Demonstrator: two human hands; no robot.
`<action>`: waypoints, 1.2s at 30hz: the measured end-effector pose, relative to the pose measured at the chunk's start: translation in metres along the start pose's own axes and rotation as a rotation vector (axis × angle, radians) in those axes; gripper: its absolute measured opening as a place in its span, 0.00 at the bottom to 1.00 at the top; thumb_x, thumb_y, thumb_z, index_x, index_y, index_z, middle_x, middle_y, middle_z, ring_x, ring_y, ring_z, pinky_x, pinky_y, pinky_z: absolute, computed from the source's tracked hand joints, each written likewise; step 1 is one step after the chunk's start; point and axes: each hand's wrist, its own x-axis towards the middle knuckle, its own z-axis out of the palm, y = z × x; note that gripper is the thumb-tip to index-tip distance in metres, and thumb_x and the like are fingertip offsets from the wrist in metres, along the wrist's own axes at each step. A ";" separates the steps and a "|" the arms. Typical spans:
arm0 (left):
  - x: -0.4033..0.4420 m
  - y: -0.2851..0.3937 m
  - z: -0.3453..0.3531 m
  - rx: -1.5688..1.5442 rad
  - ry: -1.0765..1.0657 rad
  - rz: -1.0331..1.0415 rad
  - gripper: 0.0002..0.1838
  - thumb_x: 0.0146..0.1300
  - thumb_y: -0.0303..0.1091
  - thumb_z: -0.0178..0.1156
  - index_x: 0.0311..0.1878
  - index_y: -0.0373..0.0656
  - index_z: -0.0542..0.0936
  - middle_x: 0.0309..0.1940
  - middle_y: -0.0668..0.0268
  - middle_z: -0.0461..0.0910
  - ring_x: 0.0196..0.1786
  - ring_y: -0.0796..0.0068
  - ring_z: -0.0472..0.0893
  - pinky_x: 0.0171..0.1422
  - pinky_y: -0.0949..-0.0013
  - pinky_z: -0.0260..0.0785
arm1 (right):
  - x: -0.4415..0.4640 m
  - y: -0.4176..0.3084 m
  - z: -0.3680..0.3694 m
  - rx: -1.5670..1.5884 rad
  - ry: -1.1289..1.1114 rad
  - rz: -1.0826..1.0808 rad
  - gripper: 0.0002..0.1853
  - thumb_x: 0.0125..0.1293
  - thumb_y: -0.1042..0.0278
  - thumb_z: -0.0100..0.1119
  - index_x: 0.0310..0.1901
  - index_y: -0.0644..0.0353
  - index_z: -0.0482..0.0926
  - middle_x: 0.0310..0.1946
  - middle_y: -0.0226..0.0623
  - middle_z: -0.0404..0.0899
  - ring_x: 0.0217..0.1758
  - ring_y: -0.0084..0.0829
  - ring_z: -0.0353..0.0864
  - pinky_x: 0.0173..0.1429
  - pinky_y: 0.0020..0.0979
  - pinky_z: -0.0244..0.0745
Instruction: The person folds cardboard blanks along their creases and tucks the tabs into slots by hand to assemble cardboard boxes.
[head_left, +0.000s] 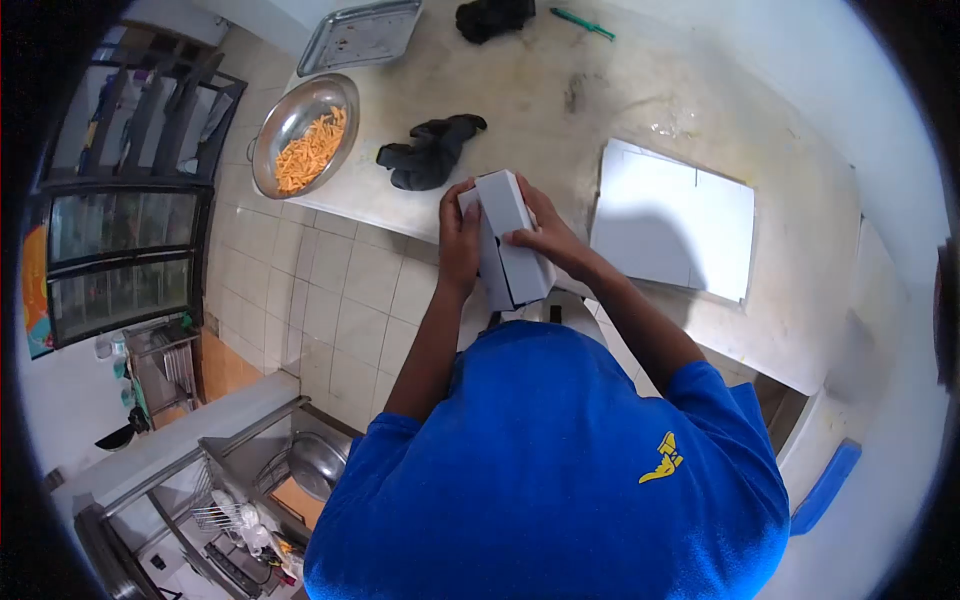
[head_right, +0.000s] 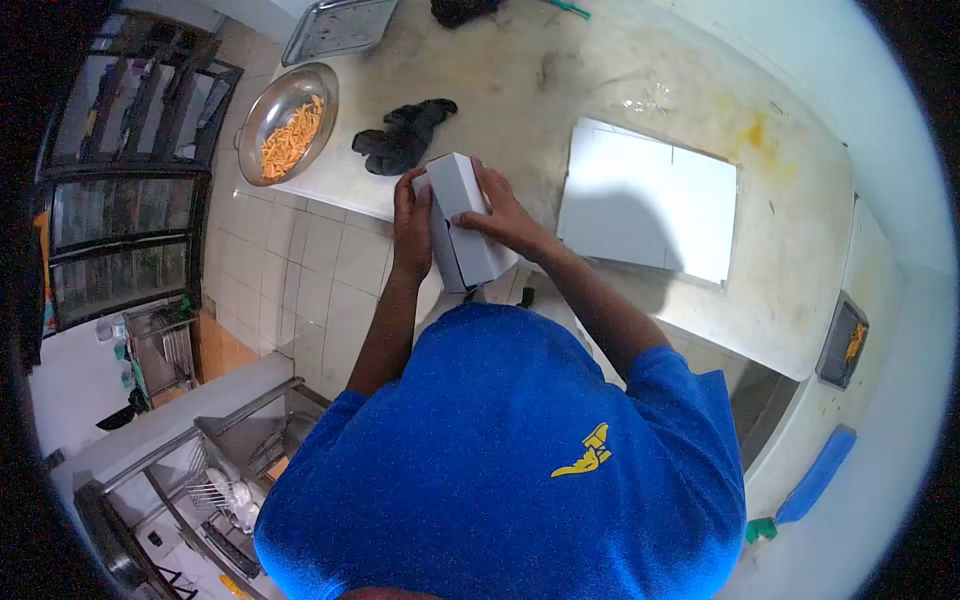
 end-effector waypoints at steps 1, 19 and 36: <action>0.005 0.005 -0.009 0.000 0.020 0.038 0.20 0.69 0.37 0.48 0.61 0.41 0.61 0.56 0.59 0.66 0.61 0.69 0.65 0.66 0.65 0.55 | 0.007 -0.003 0.004 0.129 -0.033 0.014 0.53 0.51 0.45 0.60 0.72 0.56 0.41 0.70 0.54 0.43 0.74 0.47 0.40 0.73 0.41 0.42; 0.049 0.054 -0.168 -0.244 0.005 0.045 0.16 0.65 0.36 0.55 0.51 0.37 0.69 0.48 0.63 0.69 0.49 0.76 0.70 0.54 0.72 0.64 | 0.094 -0.062 0.151 0.657 -0.031 0.147 0.43 0.59 0.51 0.54 0.72 0.45 0.42 0.65 0.38 0.57 0.66 0.37 0.61 0.61 0.40 0.66; 0.034 0.053 -0.195 0.218 -0.681 0.537 0.17 0.64 0.31 0.54 0.55 0.39 0.74 0.67 0.46 0.57 0.68 0.54 0.62 0.66 0.58 0.57 | 0.076 -0.075 0.144 0.879 0.317 0.168 0.35 0.59 0.51 0.50 0.66 0.45 0.51 0.55 0.38 0.65 0.59 0.38 0.68 0.59 0.43 0.68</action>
